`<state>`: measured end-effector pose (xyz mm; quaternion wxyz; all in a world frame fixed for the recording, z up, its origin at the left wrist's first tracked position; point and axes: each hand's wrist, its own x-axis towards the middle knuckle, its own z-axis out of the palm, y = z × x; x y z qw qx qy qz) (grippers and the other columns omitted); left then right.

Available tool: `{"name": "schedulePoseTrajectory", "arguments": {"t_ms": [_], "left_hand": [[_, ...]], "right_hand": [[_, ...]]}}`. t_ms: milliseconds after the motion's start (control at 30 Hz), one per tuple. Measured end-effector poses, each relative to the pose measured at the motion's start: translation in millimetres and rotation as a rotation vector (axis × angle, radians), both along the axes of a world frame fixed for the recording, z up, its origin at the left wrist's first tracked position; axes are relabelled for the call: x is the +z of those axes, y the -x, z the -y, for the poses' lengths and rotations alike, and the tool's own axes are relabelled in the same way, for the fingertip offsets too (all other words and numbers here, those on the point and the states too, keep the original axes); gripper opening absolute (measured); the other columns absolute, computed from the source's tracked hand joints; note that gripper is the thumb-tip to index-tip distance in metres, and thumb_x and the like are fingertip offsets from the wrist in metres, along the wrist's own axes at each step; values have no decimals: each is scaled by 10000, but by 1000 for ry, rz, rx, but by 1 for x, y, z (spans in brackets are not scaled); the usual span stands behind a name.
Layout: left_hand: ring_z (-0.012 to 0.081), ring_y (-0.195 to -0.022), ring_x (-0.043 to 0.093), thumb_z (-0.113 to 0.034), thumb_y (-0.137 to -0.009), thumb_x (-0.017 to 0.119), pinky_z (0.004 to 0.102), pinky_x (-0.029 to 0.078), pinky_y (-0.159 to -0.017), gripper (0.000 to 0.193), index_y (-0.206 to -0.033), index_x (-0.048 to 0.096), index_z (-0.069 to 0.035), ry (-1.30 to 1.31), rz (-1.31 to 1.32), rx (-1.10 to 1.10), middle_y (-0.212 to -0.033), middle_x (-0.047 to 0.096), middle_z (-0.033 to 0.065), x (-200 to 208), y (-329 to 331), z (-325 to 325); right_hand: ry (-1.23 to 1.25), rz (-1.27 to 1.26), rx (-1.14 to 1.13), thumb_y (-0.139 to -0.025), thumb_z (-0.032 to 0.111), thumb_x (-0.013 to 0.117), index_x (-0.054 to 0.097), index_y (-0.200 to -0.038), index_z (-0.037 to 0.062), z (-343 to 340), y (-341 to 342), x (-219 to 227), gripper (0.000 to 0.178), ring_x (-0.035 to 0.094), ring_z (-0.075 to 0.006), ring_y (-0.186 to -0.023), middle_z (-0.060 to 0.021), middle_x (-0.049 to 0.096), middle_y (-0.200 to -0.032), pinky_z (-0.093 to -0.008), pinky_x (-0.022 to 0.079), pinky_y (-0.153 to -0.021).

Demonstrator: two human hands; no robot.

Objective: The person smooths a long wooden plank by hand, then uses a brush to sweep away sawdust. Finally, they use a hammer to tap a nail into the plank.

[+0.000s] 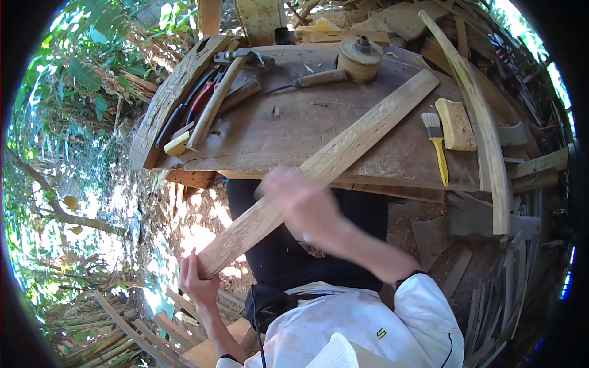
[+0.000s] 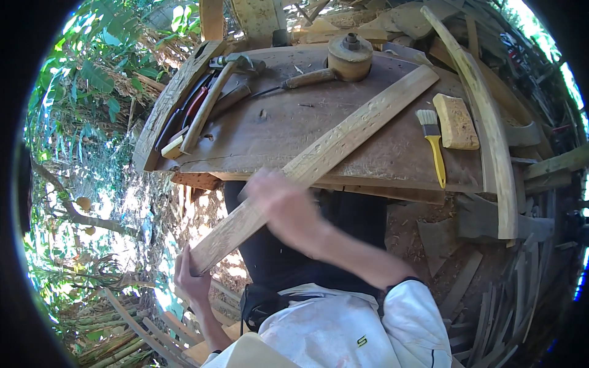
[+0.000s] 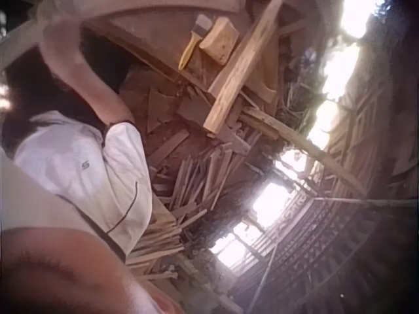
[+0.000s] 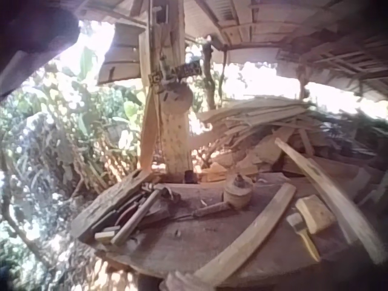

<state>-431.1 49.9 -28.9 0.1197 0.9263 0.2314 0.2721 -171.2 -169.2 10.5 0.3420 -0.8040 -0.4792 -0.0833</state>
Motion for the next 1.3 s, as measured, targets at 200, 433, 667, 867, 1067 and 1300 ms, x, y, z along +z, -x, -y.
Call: {"name": "schedulePoseTrajectory", "arguments": {"t_ms": [200,433,667,867,1067,1300], "left_hand": [[336,-810,684,-8,-641,708,427,555,-766,623,-1264,720,-7,-34,-24,23,-915,679,148,-1,33,-22],[402,-809,655,16,-652,694,476,529,-736,598,-1249,716,18,-100,-19,77,-909,663,178,-15,83,-42],[399,-803,628,62,-641,653,476,519,-733,618,-1257,704,37,-48,-46,114,-911,642,178,-13,78,-32],[405,-811,622,57,-640,592,468,517,-769,645,-1278,690,48,-109,-13,51,-914,637,184,-14,90,-43],[417,-843,642,18,-666,611,478,527,-793,631,-1293,683,44,-58,-47,102,-965,666,200,-13,88,-49],[427,-862,633,21,-672,627,485,518,-791,652,-1322,668,27,-64,-55,98,-979,654,205,-21,85,-52]], "right_hand": [[50,23,-486,-1008,78,551,713,-1171,-5,104,-124,-2,244,658,-387,-1188,-202,714,-1205,-462,546,-1027],[93,48,-99,-948,-9,563,691,-1269,3,94,-77,-6,346,630,-344,-1305,-190,677,-1357,-435,526,-1111],[110,-69,-461,-1019,52,529,707,-1242,-9,123,-136,4,291,620,-365,-1312,-223,685,-1327,-450,513,-1111],[107,-233,-617,-1060,138,533,707,-1250,1,145,-155,18,292,623,-372,-1295,-220,691,-1308,-466,518,-1099],[103,61,-367,-1043,90,508,708,-1255,6,138,-135,-12,303,695,-378,-1167,-238,678,-1317,-466,574,-1018],[106,36,-626,-1011,42,514,703,-1209,-11,162,-161,-4,279,688,-387,-1157,-220,709,-1236,-464,587,-970]]}}
